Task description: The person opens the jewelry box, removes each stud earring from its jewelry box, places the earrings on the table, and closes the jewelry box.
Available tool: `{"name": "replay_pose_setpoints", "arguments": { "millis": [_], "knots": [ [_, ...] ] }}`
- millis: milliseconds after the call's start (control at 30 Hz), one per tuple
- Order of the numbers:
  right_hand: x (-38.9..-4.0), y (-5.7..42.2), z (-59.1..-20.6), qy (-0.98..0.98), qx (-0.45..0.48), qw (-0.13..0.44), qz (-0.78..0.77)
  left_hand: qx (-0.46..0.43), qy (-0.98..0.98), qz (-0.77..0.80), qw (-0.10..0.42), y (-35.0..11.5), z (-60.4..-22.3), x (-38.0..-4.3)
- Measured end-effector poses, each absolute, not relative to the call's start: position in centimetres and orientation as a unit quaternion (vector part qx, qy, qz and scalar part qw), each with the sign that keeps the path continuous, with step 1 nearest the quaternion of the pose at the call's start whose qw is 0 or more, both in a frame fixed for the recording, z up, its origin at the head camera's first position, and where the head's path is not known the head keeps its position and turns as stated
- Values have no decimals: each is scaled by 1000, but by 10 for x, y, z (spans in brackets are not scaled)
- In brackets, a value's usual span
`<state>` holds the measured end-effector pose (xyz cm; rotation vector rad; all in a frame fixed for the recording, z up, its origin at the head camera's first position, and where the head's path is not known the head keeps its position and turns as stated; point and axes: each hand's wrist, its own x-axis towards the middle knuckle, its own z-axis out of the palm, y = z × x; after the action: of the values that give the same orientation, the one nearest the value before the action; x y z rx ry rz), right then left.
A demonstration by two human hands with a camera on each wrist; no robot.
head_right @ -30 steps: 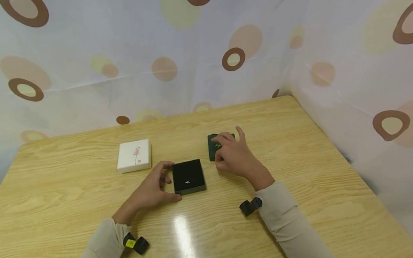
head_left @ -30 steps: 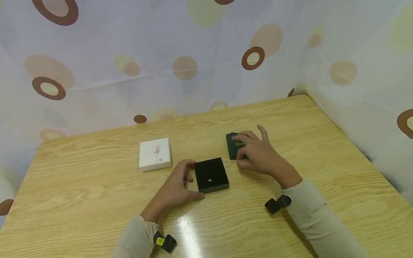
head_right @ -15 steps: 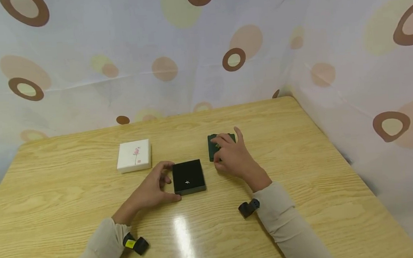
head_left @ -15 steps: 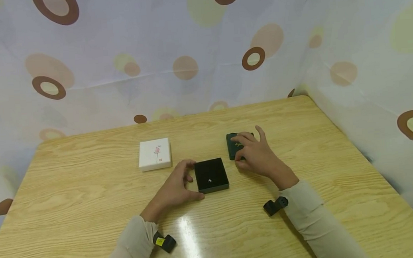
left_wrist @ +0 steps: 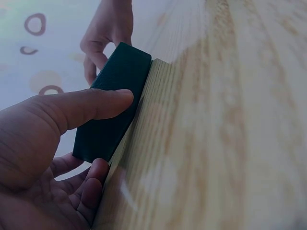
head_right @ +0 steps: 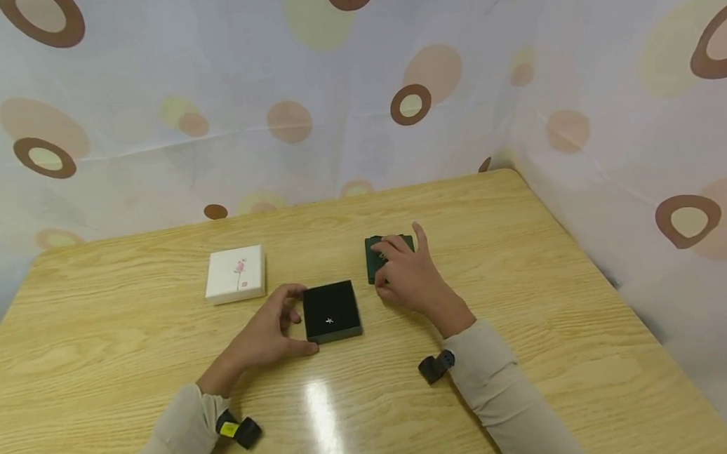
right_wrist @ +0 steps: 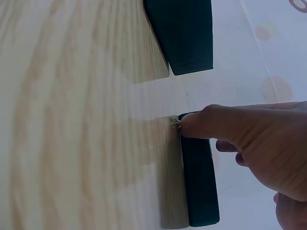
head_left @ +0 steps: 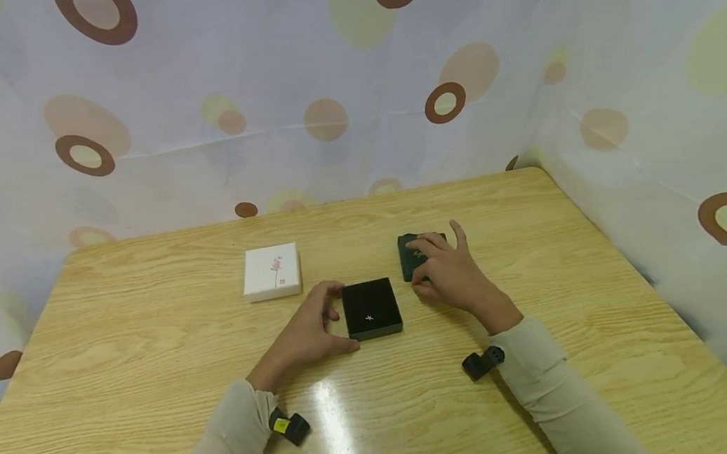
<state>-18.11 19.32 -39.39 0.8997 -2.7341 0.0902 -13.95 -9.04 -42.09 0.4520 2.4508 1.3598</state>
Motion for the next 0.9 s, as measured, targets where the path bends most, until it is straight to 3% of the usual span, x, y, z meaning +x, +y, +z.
{"name": "replay_pose_setpoints", "arguments": {
  "millis": [467,733,900],
  "knots": [
    [-178,188,-387,-934,323,141,62,159,855,470,151,-91,-420,-140],
    [-161,161,-373,-902,388,176,73,160,856,470,145,-91,-421,-141],
    [-156,147,-379,-892,416,169,58,163,856,468,149,-91,-421,-140]
  ]
}}
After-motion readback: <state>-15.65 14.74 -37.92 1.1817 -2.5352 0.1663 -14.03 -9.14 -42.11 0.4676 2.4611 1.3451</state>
